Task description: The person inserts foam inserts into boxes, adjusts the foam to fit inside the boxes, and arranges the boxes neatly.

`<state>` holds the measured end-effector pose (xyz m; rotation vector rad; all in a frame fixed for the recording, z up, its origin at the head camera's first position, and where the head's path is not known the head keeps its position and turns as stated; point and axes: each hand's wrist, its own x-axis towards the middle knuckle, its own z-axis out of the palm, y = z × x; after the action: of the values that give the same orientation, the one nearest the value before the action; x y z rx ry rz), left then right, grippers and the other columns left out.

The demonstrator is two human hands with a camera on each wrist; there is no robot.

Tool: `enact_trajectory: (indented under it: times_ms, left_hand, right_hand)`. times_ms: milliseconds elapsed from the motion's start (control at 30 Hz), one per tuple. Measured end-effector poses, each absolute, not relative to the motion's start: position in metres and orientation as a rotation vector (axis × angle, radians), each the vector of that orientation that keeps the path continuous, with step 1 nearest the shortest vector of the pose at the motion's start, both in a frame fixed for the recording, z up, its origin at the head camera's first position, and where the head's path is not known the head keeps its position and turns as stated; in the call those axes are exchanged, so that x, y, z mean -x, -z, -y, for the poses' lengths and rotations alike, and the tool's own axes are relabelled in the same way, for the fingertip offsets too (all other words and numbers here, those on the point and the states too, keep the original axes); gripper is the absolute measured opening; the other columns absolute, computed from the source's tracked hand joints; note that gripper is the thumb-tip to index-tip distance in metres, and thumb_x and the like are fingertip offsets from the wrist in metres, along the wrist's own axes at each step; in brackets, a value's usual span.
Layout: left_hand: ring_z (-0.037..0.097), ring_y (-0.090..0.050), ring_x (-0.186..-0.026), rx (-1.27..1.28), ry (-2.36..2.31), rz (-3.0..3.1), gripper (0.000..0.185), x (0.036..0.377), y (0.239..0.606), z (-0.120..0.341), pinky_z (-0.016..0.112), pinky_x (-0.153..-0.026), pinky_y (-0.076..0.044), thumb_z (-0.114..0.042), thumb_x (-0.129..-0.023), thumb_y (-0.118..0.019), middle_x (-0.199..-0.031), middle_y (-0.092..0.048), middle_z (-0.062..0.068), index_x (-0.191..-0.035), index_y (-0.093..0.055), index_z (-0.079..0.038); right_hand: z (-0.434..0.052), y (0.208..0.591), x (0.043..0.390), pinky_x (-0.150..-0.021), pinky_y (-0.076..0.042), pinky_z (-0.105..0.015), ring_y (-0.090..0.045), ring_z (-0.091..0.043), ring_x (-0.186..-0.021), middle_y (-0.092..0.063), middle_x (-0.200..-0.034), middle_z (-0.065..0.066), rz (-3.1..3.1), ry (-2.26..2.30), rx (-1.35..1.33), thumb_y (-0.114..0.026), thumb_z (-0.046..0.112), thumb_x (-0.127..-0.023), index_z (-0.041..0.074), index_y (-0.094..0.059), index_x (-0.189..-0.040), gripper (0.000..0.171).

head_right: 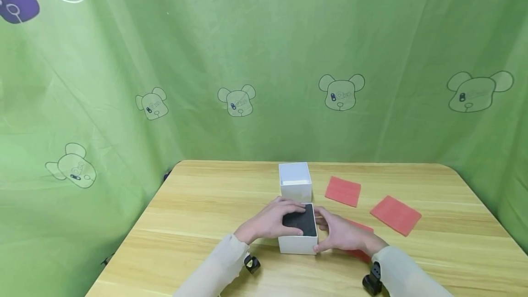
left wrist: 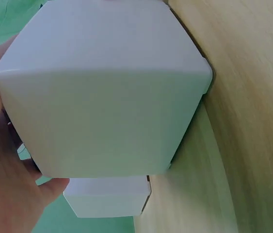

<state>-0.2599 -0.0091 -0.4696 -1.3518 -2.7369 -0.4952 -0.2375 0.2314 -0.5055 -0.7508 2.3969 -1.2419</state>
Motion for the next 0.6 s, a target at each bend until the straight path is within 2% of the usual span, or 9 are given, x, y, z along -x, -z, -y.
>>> enact_trajectory:
  times_ms: [233,467,600]
  left_hand:
    - [0.01,-0.04,-0.127,1.35,0.462,2.746,0.059,0.259,0.468,0.002,0.028,-0.106,-0.029,-0.059,-0.084,-0.061,-0.135,-0.05,-0.012,-0.131,-0.058,-0.023]
    - [0.008,-0.041,-0.125,1.334,0.423,2.76,0.058,0.257,0.464,-0.001,0.026,-0.104,-0.03,-0.058,-0.083,-0.062,-0.135,-0.05,-0.013,-0.13,-0.058,-0.024]
    - [0.009,-0.042,-0.124,1.321,0.397,2.764,0.058,0.258,0.464,-0.005,0.027,-0.104,-0.03,-0.06,-0.082,-0.062,-0.133,-0.052,-0.013,-0.128,-0.06,-0.024]
  right_hand:
    - [-0.23,0.508,0.238,-0.101,-0.04,-0.042,-0.043,-0.035,-0.125,-0.038,-0.142,-0.02,-2.404,1.223,0.736,-0.082,0.034,-0.071,-0.001,-0.017,-0.146,0.105]
    - [-0.23,0.508,0.238,-0.1,-0.04,-0.044,-0.043,-0.036,-0.125,-0.039,-0.141,-0.021,-2.407,1.234,0.749,-0.082,0.033,-0.072,-0.002,-0.017,-0.146,0.104]
    - [-0.231,0.508,0.238,-0.1,-0.041,-0.04,-0.044,-0.034,-0.125,-0.039,-0.141,-0.019,-2.405,1.228,0.751,-0.082,0.033,-0.072,0.0,-0.018,-0.146,0.103]
